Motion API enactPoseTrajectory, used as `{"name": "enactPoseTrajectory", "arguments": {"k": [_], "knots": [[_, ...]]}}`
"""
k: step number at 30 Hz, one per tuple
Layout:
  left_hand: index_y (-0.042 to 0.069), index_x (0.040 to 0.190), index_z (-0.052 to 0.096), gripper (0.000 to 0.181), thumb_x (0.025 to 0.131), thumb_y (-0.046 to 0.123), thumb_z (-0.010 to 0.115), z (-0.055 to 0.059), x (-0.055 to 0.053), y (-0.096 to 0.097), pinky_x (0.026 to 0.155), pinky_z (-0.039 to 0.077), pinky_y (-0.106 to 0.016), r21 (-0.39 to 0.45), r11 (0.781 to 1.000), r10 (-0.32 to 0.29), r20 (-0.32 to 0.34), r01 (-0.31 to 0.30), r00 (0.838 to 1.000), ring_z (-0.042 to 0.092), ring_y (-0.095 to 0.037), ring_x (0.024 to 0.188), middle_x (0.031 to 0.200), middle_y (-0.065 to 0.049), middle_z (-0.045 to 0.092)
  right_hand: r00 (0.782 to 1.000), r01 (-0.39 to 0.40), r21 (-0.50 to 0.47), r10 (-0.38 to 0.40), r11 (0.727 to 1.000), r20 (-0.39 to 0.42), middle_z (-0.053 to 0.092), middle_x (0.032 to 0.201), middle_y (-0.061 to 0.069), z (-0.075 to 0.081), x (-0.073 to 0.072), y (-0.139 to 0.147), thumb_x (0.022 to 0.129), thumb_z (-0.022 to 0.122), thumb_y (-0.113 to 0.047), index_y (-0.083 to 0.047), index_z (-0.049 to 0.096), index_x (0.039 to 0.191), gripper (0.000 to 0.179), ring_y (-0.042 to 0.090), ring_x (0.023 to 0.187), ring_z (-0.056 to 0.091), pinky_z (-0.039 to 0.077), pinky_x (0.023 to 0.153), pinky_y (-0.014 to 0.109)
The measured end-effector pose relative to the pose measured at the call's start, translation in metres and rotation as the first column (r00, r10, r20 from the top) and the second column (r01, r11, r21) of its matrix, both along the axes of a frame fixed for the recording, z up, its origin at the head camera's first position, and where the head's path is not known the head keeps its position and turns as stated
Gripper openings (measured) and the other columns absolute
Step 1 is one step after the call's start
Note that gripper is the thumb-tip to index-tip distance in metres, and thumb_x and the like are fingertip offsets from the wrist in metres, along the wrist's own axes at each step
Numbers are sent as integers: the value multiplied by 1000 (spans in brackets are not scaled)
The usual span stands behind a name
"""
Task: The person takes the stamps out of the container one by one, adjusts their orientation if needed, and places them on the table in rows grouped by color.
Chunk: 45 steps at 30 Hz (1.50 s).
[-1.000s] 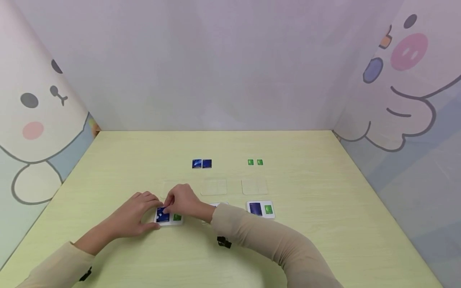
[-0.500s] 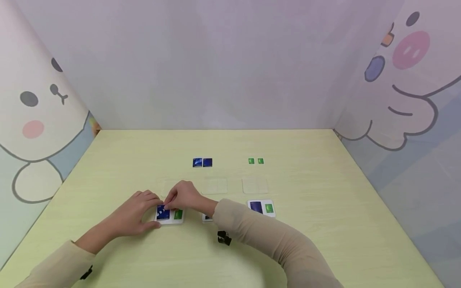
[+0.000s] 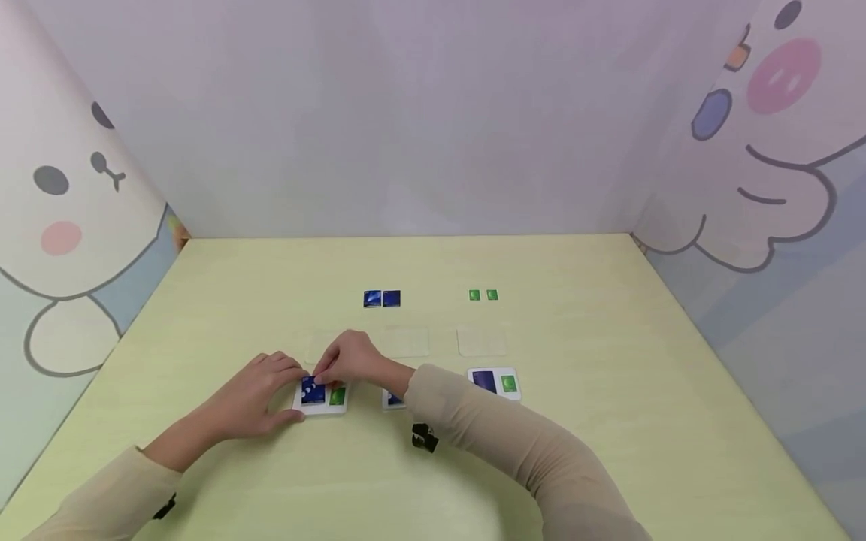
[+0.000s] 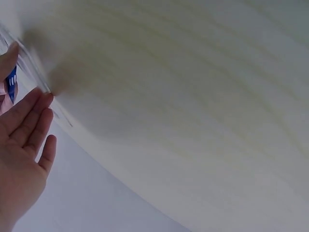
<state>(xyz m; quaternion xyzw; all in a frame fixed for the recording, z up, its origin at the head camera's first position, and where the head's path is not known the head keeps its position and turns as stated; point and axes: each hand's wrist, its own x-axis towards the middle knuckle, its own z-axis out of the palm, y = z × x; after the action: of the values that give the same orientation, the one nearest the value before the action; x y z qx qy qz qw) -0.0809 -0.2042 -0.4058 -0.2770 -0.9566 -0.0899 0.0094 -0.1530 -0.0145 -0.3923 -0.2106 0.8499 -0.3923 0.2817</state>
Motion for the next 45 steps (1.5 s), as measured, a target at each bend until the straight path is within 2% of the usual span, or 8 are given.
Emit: {"name": "enactPoseTrajectory", "arguments": {"k": [13, 25, 31, 35, 45], "knots": [[5, 110, 67, 48, 75, 36, 78, 1, 1, 3, 90, 44, -42, -6, 1000, 6, -10, -6, 1000, 56, -22, 103, 107, -5, 67, 998, -7, -38, 9, 999, 56, 75, 82, 8, 1, -10, 7, 82, 75, -11, -7, 77, 91, 10, 9, 61, 65, 57, 64, 25], [5, 109, 67, 48, 74, 36, 78, 2, -2, 6, 90, 45, -42, -18, 1000, -8, -12, 8, 1000, 57, -22, 103, 107, -6, 68, 998, 21, -44, -19, 999, 55, 76, 85, 9, 5, -22, 17, 83, 74, -10, -6, 77, 93, 11, 8, 64, 66, 57, 67, 25], [5, 108, 67, 47, 73, 35, 78, 3, 0, 4, 89, 46, -43, -22, 1000, 5, -14, -5, 1000, 57, -23, 102, 106, -6, 68, 997, 31, -33, -29, 999, 73, 76, 87, 8, 7, -28, 18, 84, 73, -11, -8, 77, 94, 11, 9, 66, 67, 57, 69, 26], [6, 108, 68, 47, 73, 35, 79, 3, 1, 3, 90, 46, -42, -16, 1000, 1, -14, -1, 1000, 58, -23, 102, 107, -6, 68, 998, 39, -27, -37, 999, 58, 76, 86, 8, 9, -33, 21, 84, 73, -12, -8, 77, 94, 11, 10, 67, 68, 57, 70, 27], [6, 109, 68, 49, 73, 36, 79, 4, -1, 5, 91, 47, -44, -19, 1000, 9, 2, -9, 1000, 58, -23, 103, 108, -6, 68, 996, 56, -45, -52, 997, 74, 75, 91, 12, 10, -42, 30, 85, 72, -9, -4, 76, 97, 13, 11, 68, 69, 58, 72, 29]]}}
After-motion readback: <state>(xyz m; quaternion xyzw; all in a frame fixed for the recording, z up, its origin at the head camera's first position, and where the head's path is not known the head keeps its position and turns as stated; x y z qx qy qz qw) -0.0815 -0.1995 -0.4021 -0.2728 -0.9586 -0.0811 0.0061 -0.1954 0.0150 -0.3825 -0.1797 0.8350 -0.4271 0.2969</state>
